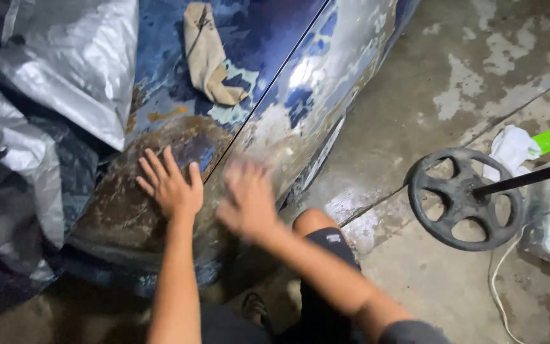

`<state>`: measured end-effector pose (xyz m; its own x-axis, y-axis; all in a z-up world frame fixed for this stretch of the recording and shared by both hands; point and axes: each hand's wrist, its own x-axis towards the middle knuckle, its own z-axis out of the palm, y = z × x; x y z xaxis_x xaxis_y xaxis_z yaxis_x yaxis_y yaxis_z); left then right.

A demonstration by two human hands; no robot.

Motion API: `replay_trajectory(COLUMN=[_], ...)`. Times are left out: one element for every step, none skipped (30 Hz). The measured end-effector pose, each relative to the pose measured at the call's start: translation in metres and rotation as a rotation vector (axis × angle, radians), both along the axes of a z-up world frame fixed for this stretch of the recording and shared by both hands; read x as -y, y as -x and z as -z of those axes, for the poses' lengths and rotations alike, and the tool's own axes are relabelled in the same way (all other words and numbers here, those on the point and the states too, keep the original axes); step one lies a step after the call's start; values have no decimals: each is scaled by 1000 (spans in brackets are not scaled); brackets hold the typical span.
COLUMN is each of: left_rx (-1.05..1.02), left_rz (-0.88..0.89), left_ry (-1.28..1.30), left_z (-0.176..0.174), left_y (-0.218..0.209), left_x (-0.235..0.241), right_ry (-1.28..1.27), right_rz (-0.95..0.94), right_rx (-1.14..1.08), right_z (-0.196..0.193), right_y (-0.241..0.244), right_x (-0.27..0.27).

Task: Manually sanding a car fender using a sanding block to prepare the surface for painting or repair.

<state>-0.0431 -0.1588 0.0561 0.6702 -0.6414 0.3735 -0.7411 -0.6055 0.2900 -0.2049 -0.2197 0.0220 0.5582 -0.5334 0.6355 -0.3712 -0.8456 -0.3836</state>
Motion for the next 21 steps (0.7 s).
replay_trajectory(left_rx=[-3,-7,-11,1,-33,-76,-71,-97,-123,-116,-109,-104,-99,-120,-141,-142,-130,-114,-110,-79,-48], left_rz=[4,29,54,48,48,55,55,44,33,35,33,29,29,29,28,30,35,36,34,28,21], left_ry=[7,8,10,8,23,30,20,38,56,61,60,50,47,70,93,96,98,102,108,104,99], left_z=[0,0,1,2,4,7,3,0,-4,-3,-2,0,-4,-7,-9,-5,-2,1,1,4,8], left_y=[-1,-3,-6,-7,-9,-6,-6,-3,0,-1,-1,-1,-2,1,4,3,2,-1,-4,-4,-5], left_x=[6,1,-5,-4,-4,-6,-10,-7,-3,-2,-1,-4,-3,-2,-1,-2,-3,-3,2,1,-1], right_ry=[7,-49,-105,-105,-72,-48,-57,7,70,76,8,-68,-72,-111,-149,-146,-168,-187,-181,-242,-302], right_rz=[4,-101,-207,-214,-215,-210,-210,-104,2,4,115,224,224,245,265,268,204,136,134,155,175], right_rx=[-3,-118,-231,-219,-158,-104,-98,-45,9,16,-45,-109,-104,-97,-90,-90,-59,-24,-21,-77,-134], right_z=[14,30,46,42,37,34,26,18,8,5,2,2,-4,-9,-13,-14,-14,-16,-1,17,36], right_y=[8,14,19,19,18,23,19,18,18,20,22,24,19,20,20,24,27,27,28,31,34], right_x=[-12,-33,-55,-31,-8,12,41,78,114,140,167,189,184,177,171,143,115,88,75,56,37])
